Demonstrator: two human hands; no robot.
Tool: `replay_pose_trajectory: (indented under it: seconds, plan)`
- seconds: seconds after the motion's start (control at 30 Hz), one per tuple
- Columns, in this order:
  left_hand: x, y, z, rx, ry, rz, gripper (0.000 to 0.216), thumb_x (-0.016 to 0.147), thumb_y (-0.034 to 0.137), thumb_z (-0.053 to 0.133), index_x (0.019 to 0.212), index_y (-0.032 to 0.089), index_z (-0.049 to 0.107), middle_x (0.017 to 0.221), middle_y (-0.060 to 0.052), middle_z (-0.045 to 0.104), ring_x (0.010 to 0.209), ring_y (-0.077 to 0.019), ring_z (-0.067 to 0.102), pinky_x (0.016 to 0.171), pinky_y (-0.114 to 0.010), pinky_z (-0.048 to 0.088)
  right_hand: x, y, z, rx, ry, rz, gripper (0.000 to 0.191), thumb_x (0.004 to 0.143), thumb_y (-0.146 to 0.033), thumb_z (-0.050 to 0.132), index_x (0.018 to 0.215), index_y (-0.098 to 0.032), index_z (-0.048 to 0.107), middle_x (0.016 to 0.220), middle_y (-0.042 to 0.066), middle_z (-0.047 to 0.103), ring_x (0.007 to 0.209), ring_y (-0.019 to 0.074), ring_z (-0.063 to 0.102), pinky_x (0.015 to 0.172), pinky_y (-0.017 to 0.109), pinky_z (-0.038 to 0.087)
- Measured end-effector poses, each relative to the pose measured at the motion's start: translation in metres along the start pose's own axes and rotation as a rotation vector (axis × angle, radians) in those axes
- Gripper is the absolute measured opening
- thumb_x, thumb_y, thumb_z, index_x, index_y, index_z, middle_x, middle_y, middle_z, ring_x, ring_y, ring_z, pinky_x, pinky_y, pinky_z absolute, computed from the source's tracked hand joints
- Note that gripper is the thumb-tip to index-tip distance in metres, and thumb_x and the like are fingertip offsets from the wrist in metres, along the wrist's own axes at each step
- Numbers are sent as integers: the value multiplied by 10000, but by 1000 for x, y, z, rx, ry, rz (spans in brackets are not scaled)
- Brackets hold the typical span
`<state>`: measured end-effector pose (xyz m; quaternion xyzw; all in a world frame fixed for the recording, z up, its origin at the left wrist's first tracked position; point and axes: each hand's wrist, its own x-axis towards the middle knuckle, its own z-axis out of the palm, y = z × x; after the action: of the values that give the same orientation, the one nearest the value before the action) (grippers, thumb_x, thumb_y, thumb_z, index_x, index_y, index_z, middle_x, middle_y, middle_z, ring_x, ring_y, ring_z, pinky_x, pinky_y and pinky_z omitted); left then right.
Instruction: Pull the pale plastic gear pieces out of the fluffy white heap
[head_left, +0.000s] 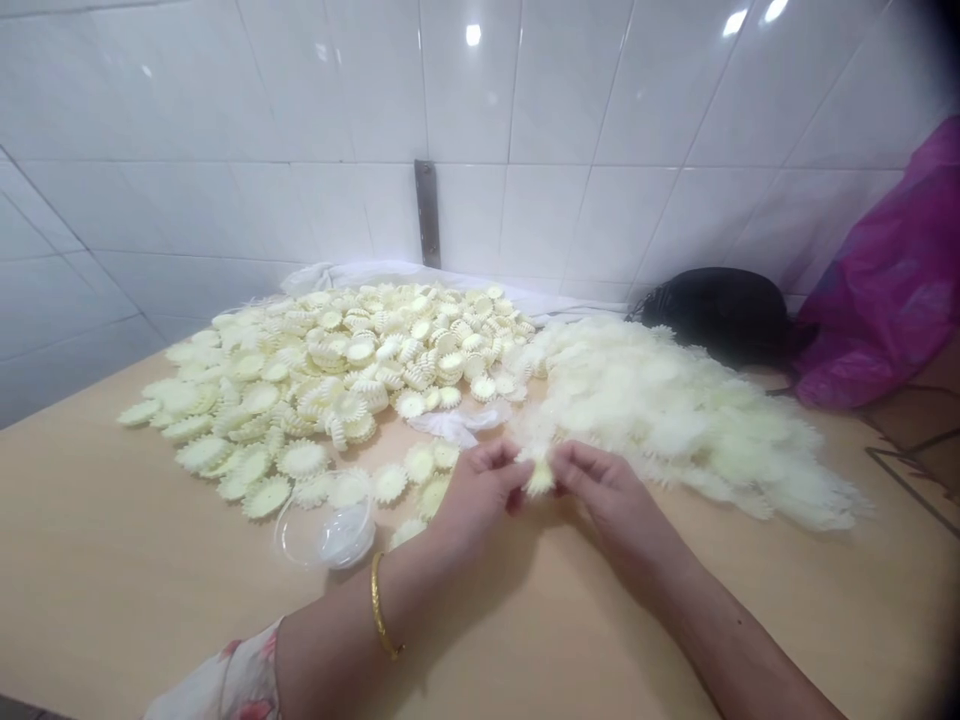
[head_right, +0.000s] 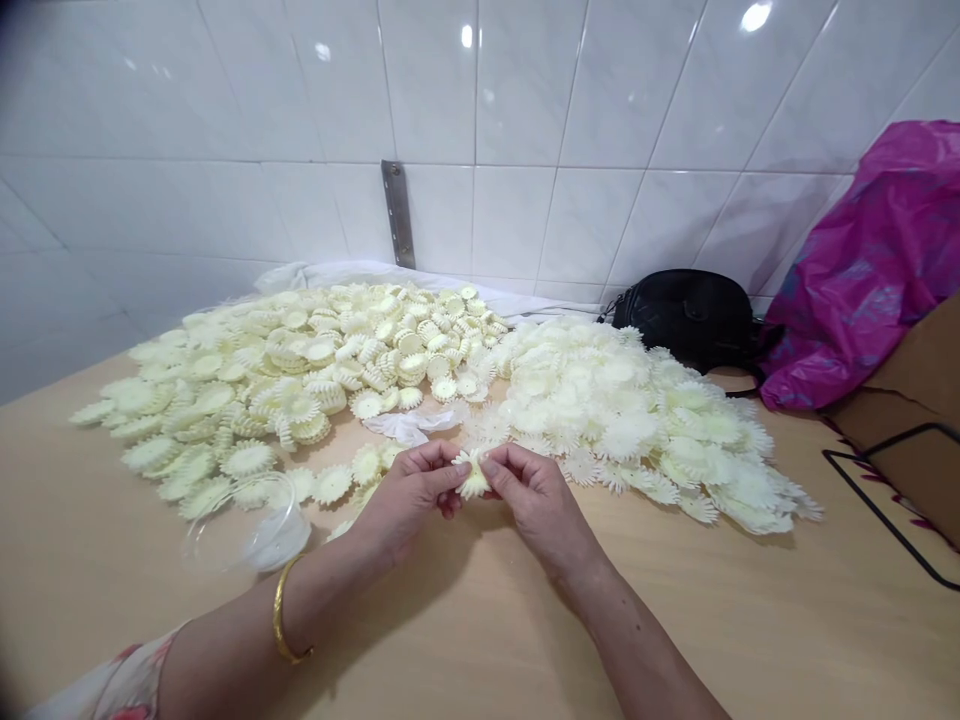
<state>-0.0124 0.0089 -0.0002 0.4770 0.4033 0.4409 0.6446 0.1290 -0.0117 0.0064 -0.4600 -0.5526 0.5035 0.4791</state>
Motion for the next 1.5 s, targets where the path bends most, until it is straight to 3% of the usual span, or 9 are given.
replay_pose_trajectory:
  seconds: [0.13,0.37,0.57,0.77,0.9,1.03,1.2,1.33,1.5]
  plan:
    - [0,1,0,94,30,34,130,691,226,600,615,155,522,440,51,437,410,-66,405,444,-204,316,-3,-5,4,-161,54,-36,220,775,-387,545,734,-175,587,648,1,547,611,138,525,543,234,426]
    - [-3,0,3,123,3,91,140,727,260,566,643,164,508,475,34,486,464,-90,471,498,-216,363,0,0,10,-597,260,-202,239,825,-255,440,608,-189,512,506,-24,447,504,120,426,492,239,334]
    - [1,0,1,104,60,18,170,711,193,550,589,169,433,422,68,411,382,-49,353,431,-191,285,-3,0,8,-293,48,-93,176,783,-336,545,696,-187,512,595,-29,489,550,114,450,494,220,350]
    - [-2,-2,5,87,-64,1,209,755,309,544,633,172,445,434,58,419,393,-69,396,429,-207,305,0,3,3,37,-6,-21,243,709,-382,653,696,-195,499,625,-33,504,598,122,490,575,248,413]
    - [-3,-4,5,-24,-124,-51,266,771,398,531,660,165,469,495,39,448,447,-86,467,472,-222,355,1,1,2,173,-66,27,279,750,-432,606,666,-194,489,560,-28,536,545,134,528,604,296,451]
    - [-4,-2,4,-92,-156,-61,348,797,484,461,692,156,509,603,-7,527,510,-100,506,520,-245,389,2,4,1,46,52,1,309,789,-451,547,637,-186,500,543,-20,547,527,132,531,577,279,453]
    - [-7,5,8,-52,-97,-76,297,713,427,605,651,146,532,582,-5,532,505,-88,488,524,-235,378,3,10,2,-142,173,-54,331,783,-452,544,593,-190,477,537,-18,520,530,136,524,520,253,439]
    - [-7,8,9,-82,-5,-100,206,670,242,640,574,152,481,459,22,476,451,-78,446,514,-230,371,2,9,5,-13,92,-18,292,764,-458,570,664,-190,511,594,-12,529,580,139,529,556,260,464]
    - [-4,3,6,-34,28,-32,119,689,193,591,624,159,497,465,26,492,446,-82,452,498,-223,362,2,6,1,225,91,69,233,721,-389,648,675,-170,579,627,-20,543,598,102,498,590,220,422]
